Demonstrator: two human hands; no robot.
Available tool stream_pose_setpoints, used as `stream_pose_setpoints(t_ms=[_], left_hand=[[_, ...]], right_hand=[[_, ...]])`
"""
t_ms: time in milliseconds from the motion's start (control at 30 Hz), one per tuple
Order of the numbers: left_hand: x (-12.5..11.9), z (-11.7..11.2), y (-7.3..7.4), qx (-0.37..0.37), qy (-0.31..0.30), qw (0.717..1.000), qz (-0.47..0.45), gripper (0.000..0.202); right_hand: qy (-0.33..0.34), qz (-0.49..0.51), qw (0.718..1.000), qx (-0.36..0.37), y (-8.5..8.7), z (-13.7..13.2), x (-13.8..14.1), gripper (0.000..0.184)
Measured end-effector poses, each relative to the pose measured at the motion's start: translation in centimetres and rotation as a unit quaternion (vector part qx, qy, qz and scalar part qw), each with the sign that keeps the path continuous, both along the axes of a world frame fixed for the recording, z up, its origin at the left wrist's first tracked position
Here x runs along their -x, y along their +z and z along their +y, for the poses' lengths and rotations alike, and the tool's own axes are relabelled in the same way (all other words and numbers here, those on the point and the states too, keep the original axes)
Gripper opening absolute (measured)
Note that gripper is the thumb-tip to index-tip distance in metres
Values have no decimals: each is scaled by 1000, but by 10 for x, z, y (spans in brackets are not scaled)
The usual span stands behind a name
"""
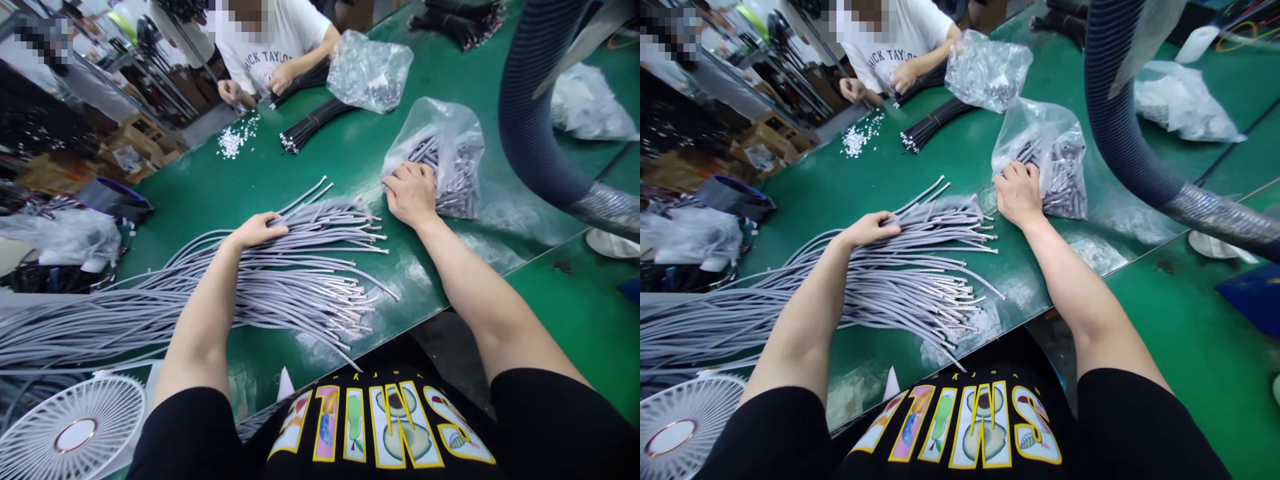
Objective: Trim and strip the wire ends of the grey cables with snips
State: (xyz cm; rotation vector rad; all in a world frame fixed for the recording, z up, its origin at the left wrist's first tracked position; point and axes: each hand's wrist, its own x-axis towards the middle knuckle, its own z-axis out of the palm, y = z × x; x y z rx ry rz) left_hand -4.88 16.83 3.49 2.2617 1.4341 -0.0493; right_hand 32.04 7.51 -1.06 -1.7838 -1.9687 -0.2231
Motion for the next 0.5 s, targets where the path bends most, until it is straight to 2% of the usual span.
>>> stream_pose_setpoints(t_ms=[67, 133, 167, 233, 367, 500], left_hand=[[0, -17, 1, -25, -65, 996, 55, 89], [-2, -27, 0, -62, -85, 989, 103, 105], [-3, -29, -1, -78, -85, 986, 116, 106], [-5, -26, -3, -88, -79, 985, 126, 96], [-8, -10, -5, -88, -27, 987, 129, 78], [-7, 2, 6, -58, 13, 997, 47, 65]], right_hand=[[-3, -1, 1000, 6, 0, 1, 0, 35], [-6, -2, 1000, 11, -1, 2, 1, 37], [-6, -3, 1000, 13, -1, 2, 1, 37], [-4, -1, 1000, 15, 0, 2, 1, 38], [0, 6, 1000, 7, 1, 0, 1, 38], [2, 6, 1000, -9, 1, -1, 0, 37]])
